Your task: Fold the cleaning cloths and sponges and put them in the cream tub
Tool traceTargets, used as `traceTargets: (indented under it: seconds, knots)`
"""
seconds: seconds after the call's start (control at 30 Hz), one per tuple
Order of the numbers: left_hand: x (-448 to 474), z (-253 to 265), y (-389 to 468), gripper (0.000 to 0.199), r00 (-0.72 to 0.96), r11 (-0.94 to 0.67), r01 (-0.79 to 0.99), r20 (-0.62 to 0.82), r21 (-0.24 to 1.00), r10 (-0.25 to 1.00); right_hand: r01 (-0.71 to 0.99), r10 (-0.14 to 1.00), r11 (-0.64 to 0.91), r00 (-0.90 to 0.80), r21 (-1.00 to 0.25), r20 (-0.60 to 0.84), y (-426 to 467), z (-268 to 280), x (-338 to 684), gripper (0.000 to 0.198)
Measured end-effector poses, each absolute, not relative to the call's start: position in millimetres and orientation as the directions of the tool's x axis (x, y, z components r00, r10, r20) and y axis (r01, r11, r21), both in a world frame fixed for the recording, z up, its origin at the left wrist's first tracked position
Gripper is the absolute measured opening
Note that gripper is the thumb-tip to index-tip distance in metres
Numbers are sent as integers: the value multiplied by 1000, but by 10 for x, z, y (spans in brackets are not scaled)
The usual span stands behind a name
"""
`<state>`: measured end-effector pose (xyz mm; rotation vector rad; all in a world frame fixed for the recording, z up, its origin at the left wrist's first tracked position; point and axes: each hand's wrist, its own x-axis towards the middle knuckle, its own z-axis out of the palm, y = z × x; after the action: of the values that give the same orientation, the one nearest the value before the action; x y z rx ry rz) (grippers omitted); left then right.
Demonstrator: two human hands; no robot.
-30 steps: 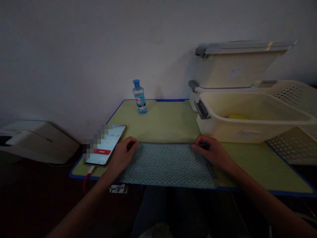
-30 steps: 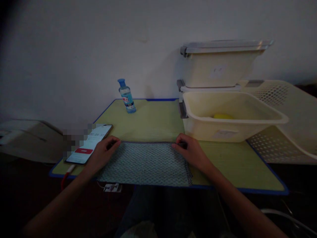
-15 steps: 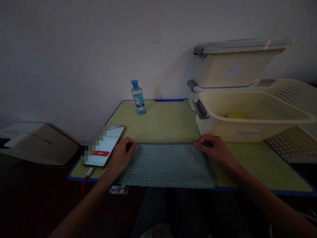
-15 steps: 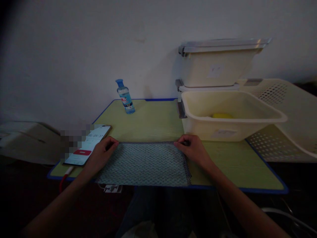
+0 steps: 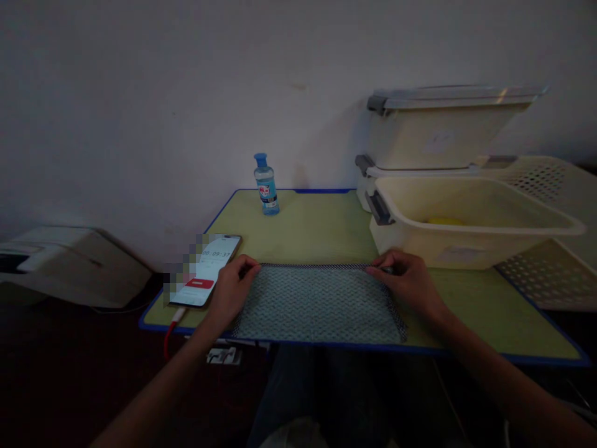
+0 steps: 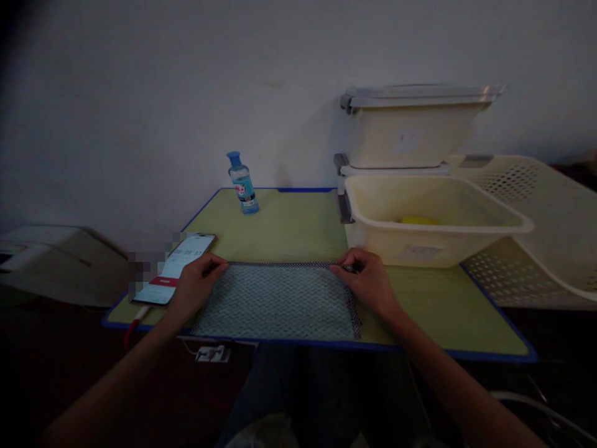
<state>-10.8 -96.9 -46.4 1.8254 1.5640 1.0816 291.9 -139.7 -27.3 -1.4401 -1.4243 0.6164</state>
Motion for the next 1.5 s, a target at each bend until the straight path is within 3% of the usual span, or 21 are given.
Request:
traceTargets:
  seconds: [0.2,0.33,0.43,0.57,0.73,0.93,1.0,1.07,1.17,1.23,1.3,1.4,1.5]
  knots:
    - [-174,-247,-949,30,-45,-254,327,284,910,958,551,915,306,55,-776,400,-1586,-31,2899,23]
    - [-177,36,-954,26,-31,-381,378,422,844,906,703,859,406,-75,-585,506,-1652,256,2937,13]
    - [-128,210,-988,21,-71,-470,431,549,770,833,790,794,411,-65,-455,605,-1687,413,2925,12]
    - [-104,350,-1123,20,-146,-515,469,638,718,756,776,795,337,68,-533,602,-1829,513,2864,12]
    - [-159,371,-1254,25,-99,-437,465,535,770,839,720,830,304,123,-625,545,-1930,487,2912,12]
    - [-103,-95,-1003,19,124,-312,589,299,745,946,834,922,221,-9,-505,388,-1652,-30,2983,8]
    - [-71,-284,-915,17,157,-277,681,234,678,959,904,940,186,-49,-384,338,-1570,-212,2962,6]
    - [-52,-395,-878,17,199,-315,773,261,550,945,960,942,162,-81,-227,327,-1541,-295,2944,9]
    - [-29,-362,-928,20,272,-396,865,375,308,886,983,896,184,-160,-18,415,-1606,-192,2924,15]
    - [22,-248,-1025,22,327,-442,873,427,204,843,974,844,218,-218,59,489,-1700,-32,2873,16]
    - [129,-133,-1160,22,368,-484,858,450,173,814,965,802,256,-243,54,546,-1802,107,2752,20]
    - [378,-78,-1382,22,406,-526,831,449,181,796,951,778,301,-207,-63,593,-1903,126,2444,34]
    - [619,-211,-1536,31,486,-595,772,393,225,780,914,829,380,-269,-140,491,-1895,-95,2119,49]
